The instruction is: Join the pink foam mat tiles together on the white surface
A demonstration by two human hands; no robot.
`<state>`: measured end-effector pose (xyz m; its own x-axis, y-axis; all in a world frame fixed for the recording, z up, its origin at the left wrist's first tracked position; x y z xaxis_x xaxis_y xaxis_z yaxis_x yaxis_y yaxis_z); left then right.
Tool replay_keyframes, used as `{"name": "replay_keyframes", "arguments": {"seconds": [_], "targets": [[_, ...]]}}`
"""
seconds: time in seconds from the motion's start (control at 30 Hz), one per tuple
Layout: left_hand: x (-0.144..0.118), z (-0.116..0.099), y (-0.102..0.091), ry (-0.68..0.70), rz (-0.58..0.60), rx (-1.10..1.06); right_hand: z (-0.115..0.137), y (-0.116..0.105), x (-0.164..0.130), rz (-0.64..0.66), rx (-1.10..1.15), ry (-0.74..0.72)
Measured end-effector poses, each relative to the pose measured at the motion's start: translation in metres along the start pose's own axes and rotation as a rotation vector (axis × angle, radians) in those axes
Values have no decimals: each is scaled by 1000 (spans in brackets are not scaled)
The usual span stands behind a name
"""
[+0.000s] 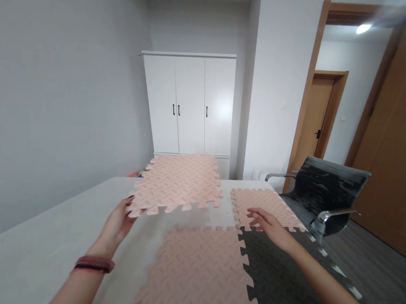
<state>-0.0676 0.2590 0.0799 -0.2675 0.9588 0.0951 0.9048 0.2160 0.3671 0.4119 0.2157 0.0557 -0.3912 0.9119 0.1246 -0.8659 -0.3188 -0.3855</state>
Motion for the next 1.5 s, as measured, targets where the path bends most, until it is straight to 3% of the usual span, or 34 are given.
{"name": "replay_keyframes", "arguments": {"seconds": [0.1, 0.2, 0.37, 0.53, 0.77, 1.03, 1.37, 1.5], "targets": [[22, 46, 41, -63, 176, 36, -11, 8, 48, 2, 302, 131], [37, 81, 61, -110, 283, 115, -31, 7, 76, -46, 358, 250], [57, 120, 67, -93, 362, 337, -81, 11, 90, -60, 318, 403], [70, 143, 69, -29, 400, 674, -120, 13, 90, -116, 199, 475], [80, 144, 58, 33, 374, 1309, -130, 13, 93, -103, -5, 434], [62, 143, 57, 96, 346, 1778, -120, 18, 89, -35, -238, 265], [45, 126, 70, 211, 355, 1899, -81, 25, 77, -14, -587, 138], [23, 125, 77, 284, 504, 1811, -53, 43, 56, -4, -725, 54]]}}
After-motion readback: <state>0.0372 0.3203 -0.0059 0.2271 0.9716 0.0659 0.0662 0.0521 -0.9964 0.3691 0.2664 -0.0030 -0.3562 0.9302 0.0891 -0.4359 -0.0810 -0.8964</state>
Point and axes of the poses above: each hand's wrist, its own x-axis towards the middle knuckle, its own y-axis out of the palm, z = x × y, the point moved 6 cm from there along x, towards the middle knuckle, and after that the axes turned 12 degrees about z, right-handed, at the moved point
